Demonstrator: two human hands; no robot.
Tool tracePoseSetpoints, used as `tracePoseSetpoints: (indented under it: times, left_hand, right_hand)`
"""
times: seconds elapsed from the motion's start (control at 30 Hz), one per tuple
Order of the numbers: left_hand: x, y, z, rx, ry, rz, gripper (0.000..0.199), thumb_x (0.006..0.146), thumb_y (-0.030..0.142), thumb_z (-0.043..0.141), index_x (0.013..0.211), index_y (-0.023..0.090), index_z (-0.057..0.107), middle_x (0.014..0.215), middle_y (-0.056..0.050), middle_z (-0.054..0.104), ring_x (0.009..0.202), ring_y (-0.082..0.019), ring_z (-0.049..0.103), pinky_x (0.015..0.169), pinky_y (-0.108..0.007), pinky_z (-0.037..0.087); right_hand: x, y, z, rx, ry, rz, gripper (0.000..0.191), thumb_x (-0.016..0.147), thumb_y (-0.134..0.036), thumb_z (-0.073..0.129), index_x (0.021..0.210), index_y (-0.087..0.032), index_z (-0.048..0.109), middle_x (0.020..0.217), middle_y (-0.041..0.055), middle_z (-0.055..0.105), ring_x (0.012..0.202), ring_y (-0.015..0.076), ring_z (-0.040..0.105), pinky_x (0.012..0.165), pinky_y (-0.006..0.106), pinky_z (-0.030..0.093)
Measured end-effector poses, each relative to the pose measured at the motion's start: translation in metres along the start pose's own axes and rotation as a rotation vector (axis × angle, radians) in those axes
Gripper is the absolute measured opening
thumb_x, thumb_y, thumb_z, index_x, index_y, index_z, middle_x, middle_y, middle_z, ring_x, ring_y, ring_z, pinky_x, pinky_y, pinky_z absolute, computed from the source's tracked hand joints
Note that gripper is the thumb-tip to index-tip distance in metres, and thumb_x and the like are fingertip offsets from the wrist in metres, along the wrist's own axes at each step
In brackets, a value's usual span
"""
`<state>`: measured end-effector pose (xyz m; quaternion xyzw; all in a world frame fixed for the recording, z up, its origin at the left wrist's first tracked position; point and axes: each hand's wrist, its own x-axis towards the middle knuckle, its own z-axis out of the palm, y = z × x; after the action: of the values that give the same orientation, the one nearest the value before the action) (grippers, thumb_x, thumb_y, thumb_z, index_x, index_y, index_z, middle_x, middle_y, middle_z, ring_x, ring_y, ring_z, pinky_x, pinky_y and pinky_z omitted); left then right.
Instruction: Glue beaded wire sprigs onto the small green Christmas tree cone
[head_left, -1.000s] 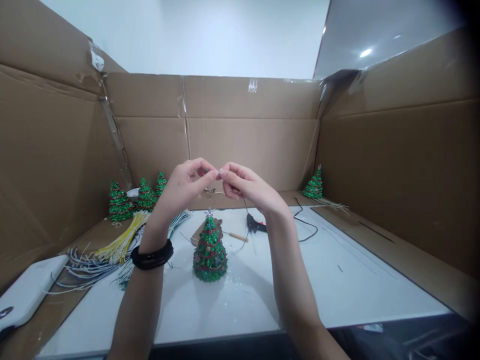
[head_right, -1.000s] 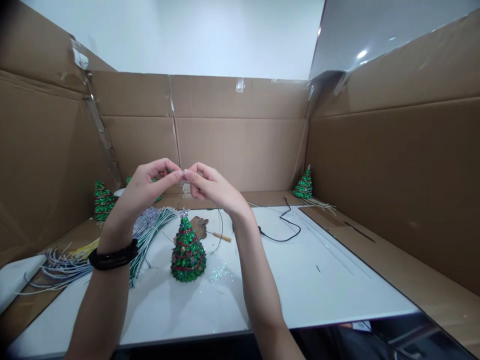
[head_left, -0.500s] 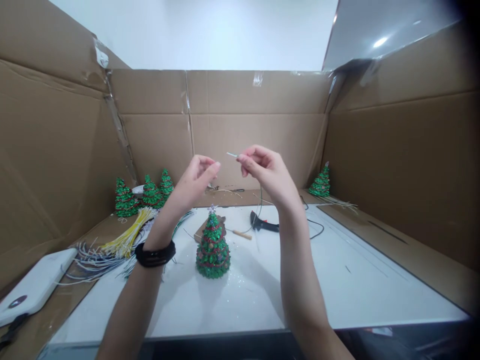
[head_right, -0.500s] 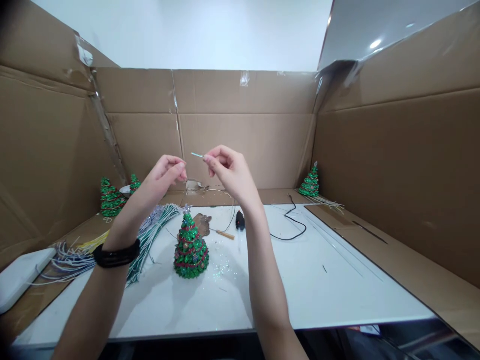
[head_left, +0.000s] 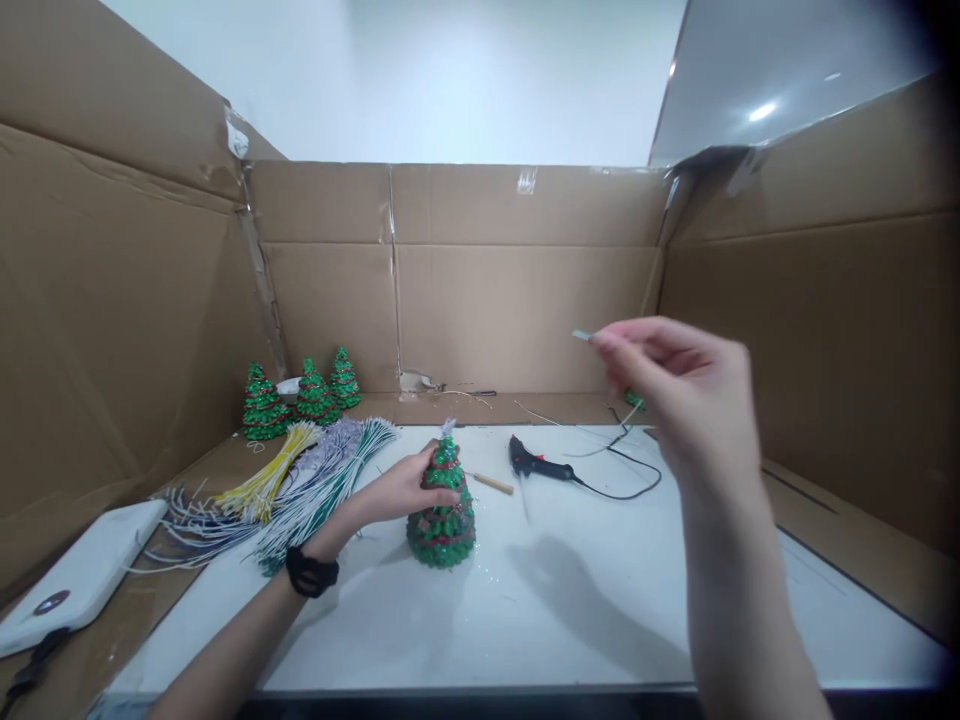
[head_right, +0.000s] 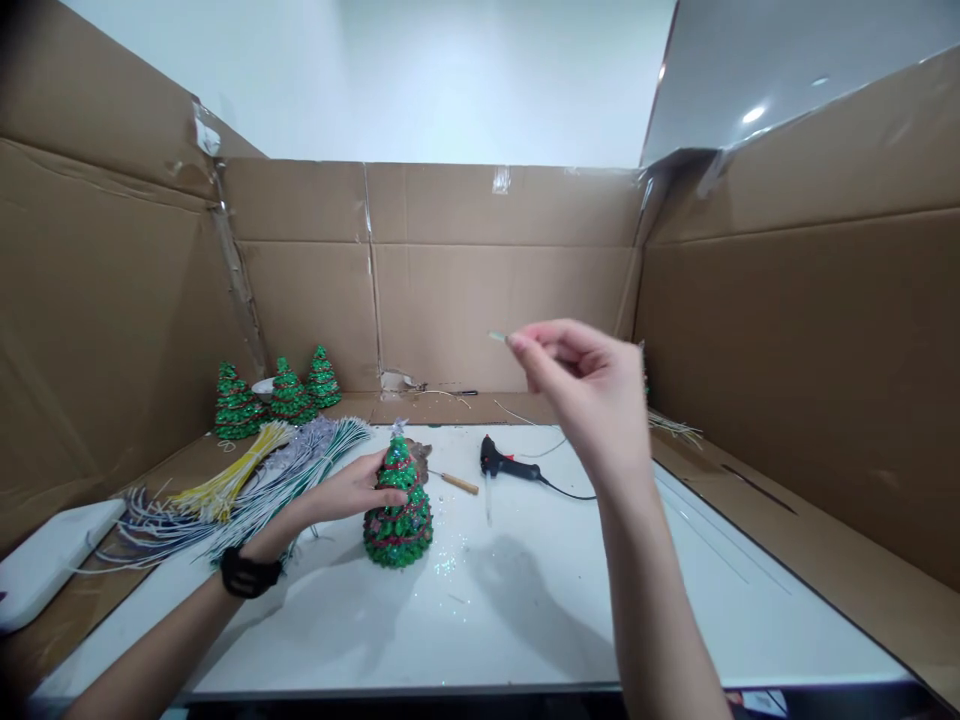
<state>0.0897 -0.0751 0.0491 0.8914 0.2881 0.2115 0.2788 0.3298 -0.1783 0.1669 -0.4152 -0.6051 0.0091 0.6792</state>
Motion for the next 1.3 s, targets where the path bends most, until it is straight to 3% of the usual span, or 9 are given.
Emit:
tracePoseSetpoints:
  times: [0.17, 0.3, 0.53, 0.77, 1.0, 1.13, 1.23, 1.3]
  left_hand:
    - [0.010, 0.025, 0.020, 0.535, 0.211, 0.061, 0.040, 0.078, 0.035, 0.064, 0.111, 0.019, 0.049, 0.110, -0.008, 0.058, 0.105, -0.027, 0.050, 0.088, -0.039, 0.041]
    - [0.023, 0.020, 0.033, 0.818, 0.247, 0.071, 0.041, 0.076, 0.029, 0.066, 0.112, 0.020, 0.049, 0.105, -0.007, 0.059, 0.101, -0.028, 0.048, 0.086, -0.040, 0.038]
    - [0.030, -0.005, 0.042, 0.967, 0.197, 0.017, 0.042, 0.076, 0.021, 0.065, 0.115, 0.019, 0.048, 0.106, -0.009, 0.058, 0.100, -0.028, 0.048, 0.083, -0.039, 0.037]
    - [0.040, -0.010, 0.044, 1.063, -0.044, 0.108, 0.038, 0.072, 0.026, 0.071, 0.105, 0.015, 0.054, 0.101, -0.011, 0.062, 0.101, -0.029, 0.051, 0.084, -0.037, 0.033]
    - [0.043, -0.004, 0.045, 1.047, -0.109, 0.109, 0.039, 0.071, 0.035, 0.072, 0.101, 0.014, 0.058, 0.097, -0.010, 0.063, 0.098, -0.028, 0.052, 0.084, -0.035, 0.034]
    - [0.038, 0.001, 0.042, 0.971, -0.043, 0.143, 0.036, 0.079, 0.039, 0.063, 0.106, 0.016, 0.056, 0.102, -0.010, 0.062, 0.100, -0.026, 0.052, 0.087, -0.036, 0.034]
    - [0.030, 0.007, 0.031, 0.859, 0.120, 0.220, 0.036, 0.087, 0.040, 0.050, 0.116, 0.019, 0.051, 0.117, -0.009, 0.058, 0.113, -0.026, 0.046, 0.095, -0.038, 0.030]
    - [0.025, 0.008, 0.016, 0.766, 0.270, 0.163, 0.030, 0.092, 0.033, 0.038, 0.115, 0.019, 0.052, 0.117, -0.008, 0.058, 0.110, -0.024, 0.048, 0.092, -0.036, 0.033]
  right_hand:
    - [-0.014, 0.069, 0.019, -0.151, -0.253, 0.184, 0.029, 0.076, -0.044, 0.059, 0.073, -0.016, 0.063, 0.056, -0.0006, 0.054, 0.049, 0.0109, 0.046, 0.045, 0.023, 0.031]
    - [-0.029, 0.109, 0.033, -0.280, -0.402, 0.201, 0.028, 0.080, -0.041, 0.051, 0.071, -0.016, 0.063, 0.061, 0.0018, 0.061, 0.053, 0.0124, 0.051, 0.052, 0.023, 0.036]
    - [-0.062, 0.105, 0.047, -0.466, -0.725, 0.142, 0.019, 0.082, -0.028, 0.047, 0.077, -0.021, 0.063, 0.055, -0.0030, 0.058, 0.049, 0.0103, 0.046, 0.053, 0.021, 0.031]
    - [-0.090, 0.114, 0.070, -0.713, -0.792, 0.140, 0.015, 0.083, -0.023, 0.049, 0.079, -0.022, 0.064, 0.064, 0.0021, 0.065, 0.061, 0.0151, 0.058, 0.053, 0.022, 0.025]
    - [-0.099, 0.124, 0.067, -0.711, -0.850, 0.181, 0.017, 0.083, -0.020, 0.048, 0.081, -0.021, 0.064, 0.065, 0.0025, 0.065, 0.060, 0.0145, 0.058, 0.053, 0.022, 0.026]
    - [-0.106, 0.126, 0.066, -0.690, -0.858, 0.180, 0.018, 0.084, -0.021, 0.046, 0.083, -0.021, 0.064, 0.063, 0.0023, 0.064, 0.059, 0.0147, 0.057, 0.053, 0.022, 0.027]
    - [-0.109, 0.127, 0.067, -0.692, -0.832, 0.191, 0.019, 0.085, -0.022, 0.045, 0.084, -0.020, 0.063, 0.065, 0.0030, 0.065, 0.061, 0.0152, 0.058, 0.054, 0.023, 0.027]
    - [-0.110, 0.128, 0.068, -0.693, -0.827, 0.203, 0.019, 0.086, -0.022, 0.044, 0.083, -0.020, 0.063, 0.068, 0.0034, 0.066, 0.062, 0.0151, 0.058, 0.054, 0.023, 0.027]
